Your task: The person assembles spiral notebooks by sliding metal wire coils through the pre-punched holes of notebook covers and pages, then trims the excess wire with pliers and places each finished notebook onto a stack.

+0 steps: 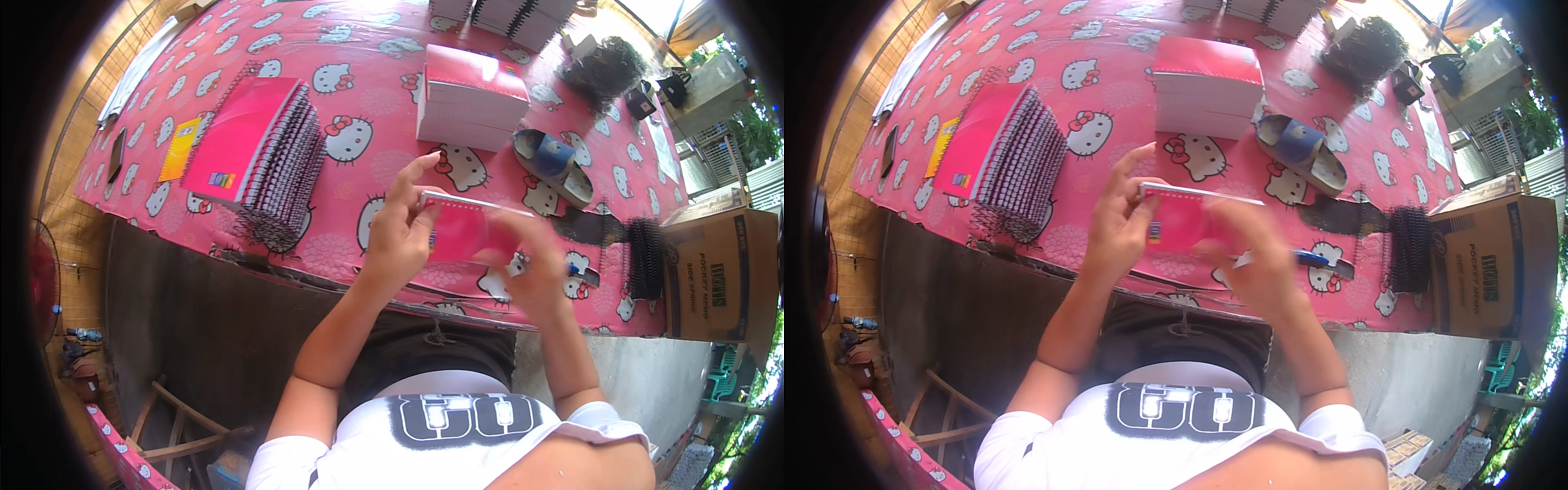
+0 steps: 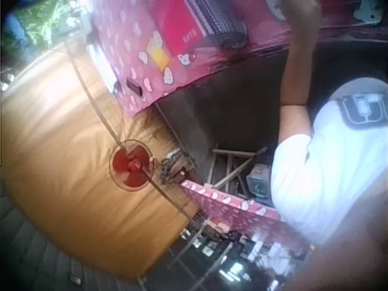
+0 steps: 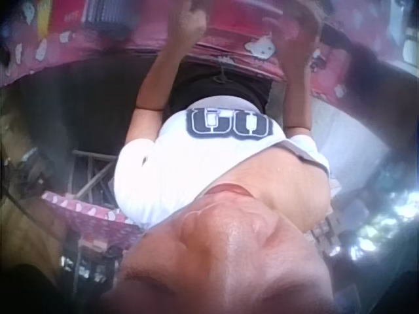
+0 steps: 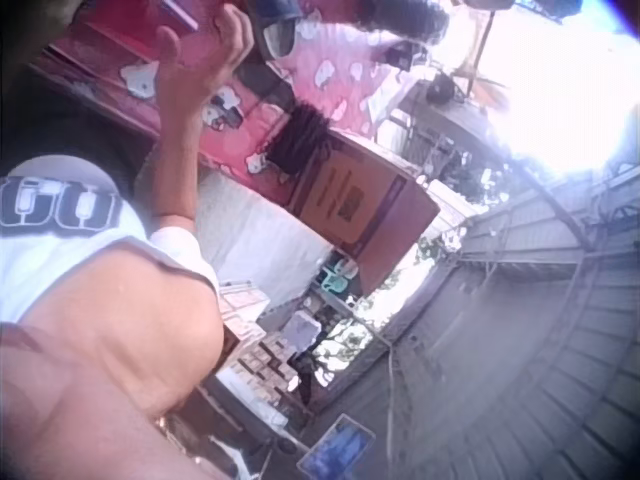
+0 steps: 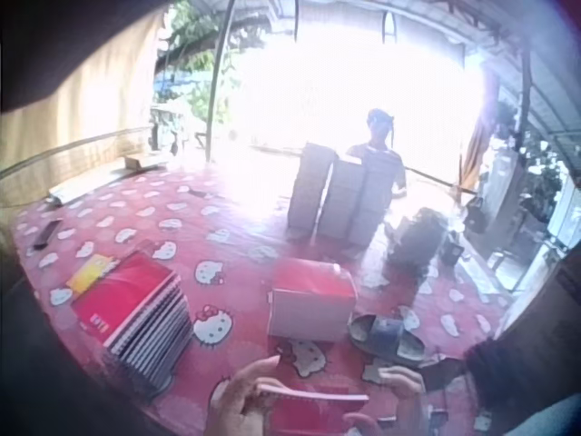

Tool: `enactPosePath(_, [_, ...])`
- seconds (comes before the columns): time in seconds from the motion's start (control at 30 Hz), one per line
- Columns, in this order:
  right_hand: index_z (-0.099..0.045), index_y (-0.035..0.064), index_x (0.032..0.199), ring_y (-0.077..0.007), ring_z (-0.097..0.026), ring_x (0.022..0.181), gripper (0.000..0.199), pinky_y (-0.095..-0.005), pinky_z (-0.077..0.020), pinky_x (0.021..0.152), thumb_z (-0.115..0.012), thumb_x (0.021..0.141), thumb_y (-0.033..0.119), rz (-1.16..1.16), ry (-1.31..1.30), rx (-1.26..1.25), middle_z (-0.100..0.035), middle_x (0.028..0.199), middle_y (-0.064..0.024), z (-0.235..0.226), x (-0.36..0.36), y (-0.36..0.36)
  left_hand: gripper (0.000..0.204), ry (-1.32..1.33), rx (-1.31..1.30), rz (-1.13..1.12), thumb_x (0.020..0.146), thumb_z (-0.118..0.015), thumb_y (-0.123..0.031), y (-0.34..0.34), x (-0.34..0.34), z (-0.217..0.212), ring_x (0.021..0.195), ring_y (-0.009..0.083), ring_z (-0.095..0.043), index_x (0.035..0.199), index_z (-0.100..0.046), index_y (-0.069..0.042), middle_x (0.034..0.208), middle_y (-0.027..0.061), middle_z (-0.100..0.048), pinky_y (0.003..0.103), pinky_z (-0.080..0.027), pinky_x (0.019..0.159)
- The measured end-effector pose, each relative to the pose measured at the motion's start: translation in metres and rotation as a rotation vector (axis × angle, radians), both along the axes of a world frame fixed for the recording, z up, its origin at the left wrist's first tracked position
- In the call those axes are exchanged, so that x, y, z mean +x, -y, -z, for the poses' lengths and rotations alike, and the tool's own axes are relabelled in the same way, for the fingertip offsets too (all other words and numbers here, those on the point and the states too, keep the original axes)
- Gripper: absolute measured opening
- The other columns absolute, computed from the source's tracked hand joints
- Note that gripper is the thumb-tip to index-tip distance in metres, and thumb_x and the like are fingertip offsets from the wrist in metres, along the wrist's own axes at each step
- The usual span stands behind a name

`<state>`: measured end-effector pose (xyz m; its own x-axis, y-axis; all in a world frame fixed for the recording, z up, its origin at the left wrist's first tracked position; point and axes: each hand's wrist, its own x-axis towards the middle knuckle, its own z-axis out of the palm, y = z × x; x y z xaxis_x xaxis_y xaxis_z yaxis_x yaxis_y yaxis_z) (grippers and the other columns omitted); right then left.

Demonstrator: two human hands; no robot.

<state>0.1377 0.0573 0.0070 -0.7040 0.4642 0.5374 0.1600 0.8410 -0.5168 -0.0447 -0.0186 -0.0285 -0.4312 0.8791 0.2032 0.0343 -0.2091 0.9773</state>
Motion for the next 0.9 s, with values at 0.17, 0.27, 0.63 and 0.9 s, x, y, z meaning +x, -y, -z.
enactPosePath(0.17, [-0.044,0.0046,0.115,-0.0155,-0.052,0.099,0.045,-0.0288,-0.0462,0.084,-0.066,0.079,-0.012,0.039,-0.187,-0.886,-0.051,0.109,-0.005,0.028,0.027,-0.018,0.061,-0.345,0.213,-0.03,0.084,-0.051,0.019,0.002,0.005,0.015,0.095,0.0232,-0.061,0.139,-0.047,-0.01,0.109,0.0111,-0.062,0.03,-0.048,0.083])
enactPosePath(0.27, [-0.043,0.0055,0.104,-0.013,-0.049,0.092,0.036,-0.0248,-0.042,0.082,-0.063,0.081,-0.015,0.006,-0.288,-0.785,-0.049,0.101,-0.0043,0.061,0.009,-0.01,0.057,-0.545,0.167,-0.089,0.085,-0.054,0.015,0.011,0.013,0.013,0.109,0.0278,-0.055,0.137,-0.044,-0.006,0.119,0.0149,-0.055,0.035,-0.045,0.092])
enactPosePath(0.63, [-0.052,0.0039,0.101,-0.0253,-0.057,0.099,0.039,-0.0362,-0.0477,0.085,-0.073,0.071,-0.008,0.027,0.087,-0.262,-0.055,0.107,-0.012,0.041,0.016,-0.019,0.02,-0.972,0.049,-0.233,0.073,-0.078,-0.018,-0.001,0.043,-0.016,0.104,0.023,-0.055,0.093,-0.073,-0.018,0.106,-0.0007,-0.065,0.053,-0.022,0.104])
enactPosePath(0.9, [-0.067,0.0033,0.099,-0.032,-0.064,0.094,0.026,-0.0422,-0.049,0.083,-0.072,0.074,0.007,0.974,0.316,-0.064,-0.066,0.101,-0.018,0.036,0.161,-0.139,0.012,-0.829,0.143,-0.084,0.074,-0.078,-0.018,-0.013,0.043,-0.022,0.08,0.0152,-0.056,0.084,-0.073,-0.017,0.08,-0.006,-0.068,0.041,-0.027,0.096])
